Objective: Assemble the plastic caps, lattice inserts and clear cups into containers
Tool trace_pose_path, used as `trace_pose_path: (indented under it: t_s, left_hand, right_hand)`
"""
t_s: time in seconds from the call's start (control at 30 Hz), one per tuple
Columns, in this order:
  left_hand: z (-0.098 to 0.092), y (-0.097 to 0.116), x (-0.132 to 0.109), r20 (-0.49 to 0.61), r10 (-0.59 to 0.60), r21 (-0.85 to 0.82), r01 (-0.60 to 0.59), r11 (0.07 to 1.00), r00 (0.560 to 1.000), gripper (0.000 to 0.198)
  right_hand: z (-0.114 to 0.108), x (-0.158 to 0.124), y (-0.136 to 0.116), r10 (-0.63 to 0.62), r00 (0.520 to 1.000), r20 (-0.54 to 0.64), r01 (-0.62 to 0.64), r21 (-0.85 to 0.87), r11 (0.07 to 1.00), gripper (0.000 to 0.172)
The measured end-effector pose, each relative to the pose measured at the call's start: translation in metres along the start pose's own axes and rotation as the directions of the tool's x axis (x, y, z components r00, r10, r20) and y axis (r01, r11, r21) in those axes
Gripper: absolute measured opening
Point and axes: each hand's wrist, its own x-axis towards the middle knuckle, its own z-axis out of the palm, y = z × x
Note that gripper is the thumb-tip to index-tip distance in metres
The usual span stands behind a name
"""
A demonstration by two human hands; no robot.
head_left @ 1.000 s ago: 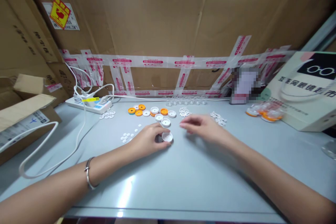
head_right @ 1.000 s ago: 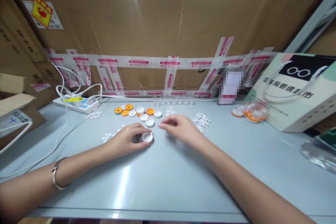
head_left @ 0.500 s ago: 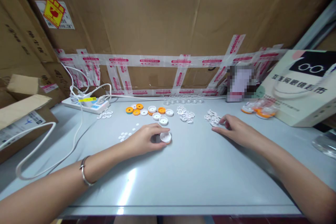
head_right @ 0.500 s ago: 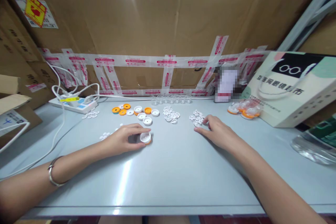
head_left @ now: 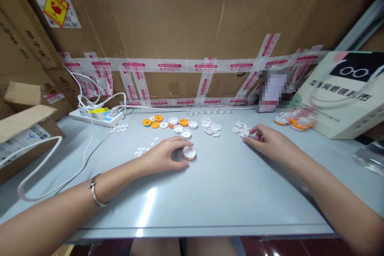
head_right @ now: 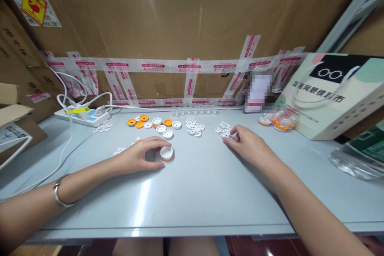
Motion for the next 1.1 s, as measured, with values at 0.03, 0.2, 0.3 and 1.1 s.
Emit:
trace_pose_path:
  t_s: [0.03,0.2,0.3,1.1]
  left_hand:
    - [0.000,0.000,-0.001,0.002,0.002,0.001,-0.002,1.000,1.000,0.043]
    - [0.000,0.001,-0.004,0.007,0.068,-0.022,-0.068,0.997,0.998,0.038]
    - [0.001,-0.001,-0.004,0.012,0.124,-0.027,-0.124,0.992,0.992,0.033]
    - [-0.017,0.022,-0.002,-0.321,-0.199,-0.525,0.001,0.851,0.926,0.024]
  right_hand:
    - [-0.001,-0.001,-0.002,-0.001,0.999,-0.032,0.001,-0.002,1.000,0.030]
    - [0.003,0.001,0.001,-0.014,0.999,-0.035,0.015,0.019,1.000,0.034]
    - [0.010,0.005,0.010,-0.027,1.000,0.005,0.027,0.053,0.998,0.029]
    - [-0.009,-0.021,-0.139,-0.138,0.917,0.374,-0.379,0.925,-0.014,0.029]
